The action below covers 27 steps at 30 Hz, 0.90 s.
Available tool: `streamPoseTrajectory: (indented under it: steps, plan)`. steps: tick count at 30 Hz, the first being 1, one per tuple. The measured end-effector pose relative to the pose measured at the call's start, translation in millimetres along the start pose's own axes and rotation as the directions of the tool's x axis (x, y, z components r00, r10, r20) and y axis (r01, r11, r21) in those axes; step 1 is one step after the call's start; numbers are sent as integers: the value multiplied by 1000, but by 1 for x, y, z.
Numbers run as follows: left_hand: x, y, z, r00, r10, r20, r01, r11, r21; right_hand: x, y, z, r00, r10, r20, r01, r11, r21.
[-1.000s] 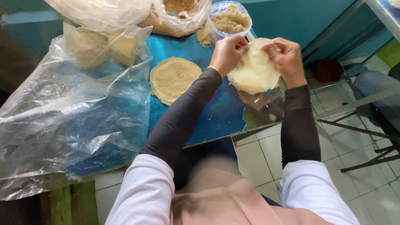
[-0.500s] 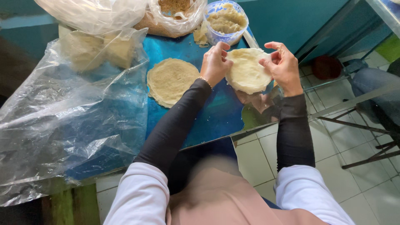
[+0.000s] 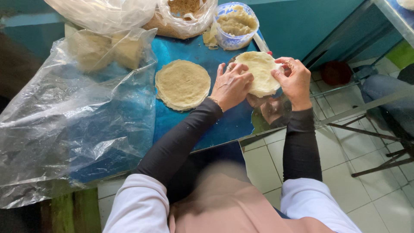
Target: The person stretches thin pieces of dough by hand and lays them over round dough bases on a blue metal table, building up layers on each base, then cuts the stacked dough into pieces with a knife.
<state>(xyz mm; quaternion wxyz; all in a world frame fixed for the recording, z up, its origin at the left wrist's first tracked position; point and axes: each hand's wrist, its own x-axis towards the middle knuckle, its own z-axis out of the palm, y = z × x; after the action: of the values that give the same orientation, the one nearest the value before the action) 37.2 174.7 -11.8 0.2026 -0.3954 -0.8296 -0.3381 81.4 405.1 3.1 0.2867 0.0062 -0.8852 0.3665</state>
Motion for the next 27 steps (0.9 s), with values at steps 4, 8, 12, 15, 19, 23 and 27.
streamPoseTrajectory:
  steps: [4,8,12,15,19,23,27]
  plan:
    - [-3,4,-7,996,-49,79,48,999,12,-3,-3,2,999,-25,-41,20,993,-121]
    - [-7,1,-22,1000,-23,-13,22,994,-104,-10,-16,-3,990,-64,-124,22,951,-309]
    - [-21,-32,-77,985,-166,34,169,949,-268,-11,-41,-4,968,-226,-107,189,942,-278]
    - [-48,-63,-127,979,-156,134,163,986,-40,-14,-69,12,934,-357,1,352,920,-169]
    - [-76,-71,-151,961,-149,234,153,988,-1,-9,-110,52,828,-503,247,506,861,57]
    - [-87,-69,-148,980,-78,185,84,996,-22,1,-135,82,739,-508,442,518,848,109]
    - [-89,-77,-141,985,-36,167,47,997,-59,6,-140,91,649,-527,548,526,832,177]
